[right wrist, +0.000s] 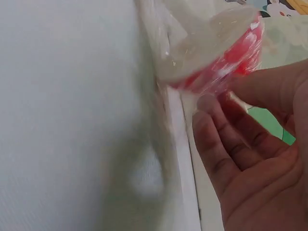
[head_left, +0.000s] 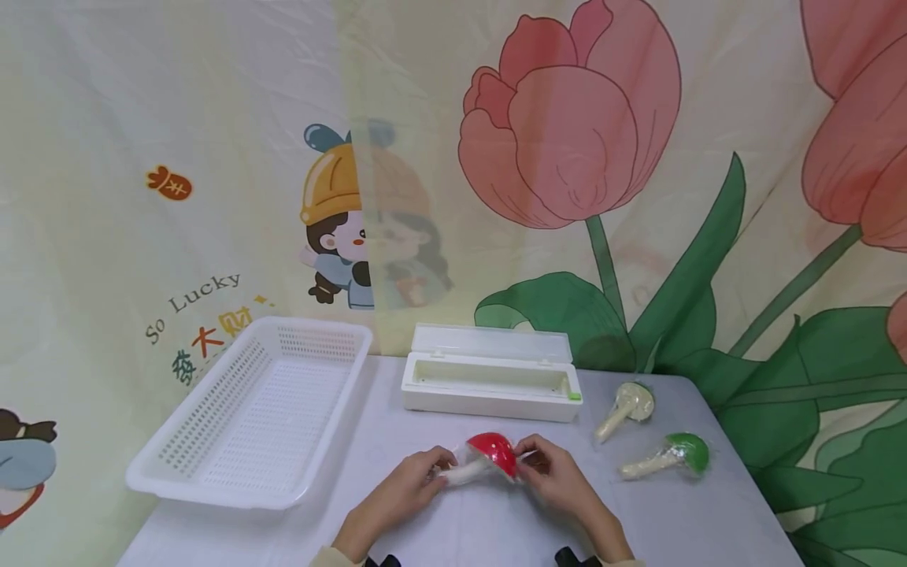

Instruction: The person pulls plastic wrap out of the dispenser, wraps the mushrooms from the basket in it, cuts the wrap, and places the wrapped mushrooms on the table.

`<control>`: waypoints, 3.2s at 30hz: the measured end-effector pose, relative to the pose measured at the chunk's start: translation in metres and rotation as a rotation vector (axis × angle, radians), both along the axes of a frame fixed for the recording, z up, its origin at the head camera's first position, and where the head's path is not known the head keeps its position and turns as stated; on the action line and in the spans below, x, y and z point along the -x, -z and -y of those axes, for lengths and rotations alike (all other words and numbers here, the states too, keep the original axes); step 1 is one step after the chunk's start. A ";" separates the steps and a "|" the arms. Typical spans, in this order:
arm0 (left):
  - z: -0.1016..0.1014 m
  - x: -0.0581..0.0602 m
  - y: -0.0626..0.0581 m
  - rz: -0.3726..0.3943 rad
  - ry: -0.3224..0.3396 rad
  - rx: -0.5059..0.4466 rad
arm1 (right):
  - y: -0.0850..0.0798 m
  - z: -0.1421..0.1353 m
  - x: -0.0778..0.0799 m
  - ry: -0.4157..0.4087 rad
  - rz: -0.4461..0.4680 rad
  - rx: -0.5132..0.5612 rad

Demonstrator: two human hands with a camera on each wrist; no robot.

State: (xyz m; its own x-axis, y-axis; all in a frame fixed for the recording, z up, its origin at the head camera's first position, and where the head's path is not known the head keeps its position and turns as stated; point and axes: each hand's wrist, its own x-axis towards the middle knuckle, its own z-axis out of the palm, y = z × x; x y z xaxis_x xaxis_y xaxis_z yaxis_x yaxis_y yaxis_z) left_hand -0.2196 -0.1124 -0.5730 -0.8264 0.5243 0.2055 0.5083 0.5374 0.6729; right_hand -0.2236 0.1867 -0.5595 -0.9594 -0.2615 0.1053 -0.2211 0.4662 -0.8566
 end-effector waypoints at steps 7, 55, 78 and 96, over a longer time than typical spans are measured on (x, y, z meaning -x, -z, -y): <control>0.005 0.004 0.005 -0.024 -0.011 -0.012 | 0.001 -0.001 0.000 0.051 0.003 0.008; -0.018 0.002 0.002 0.016 -0.171 -0.138 | 0.009 0.004 -0.001 0.058 -0.056 0.151; -0.021 0.007 0.000 0.048 -0.301 -0.096 | 0.003 0.002 0.000 0.129 -0.014 0.154; -0.021 0.007 0.009 0.106 -0.218 -0.216 | 0.005 -0.004 0.006 0.255 -0.101 0.117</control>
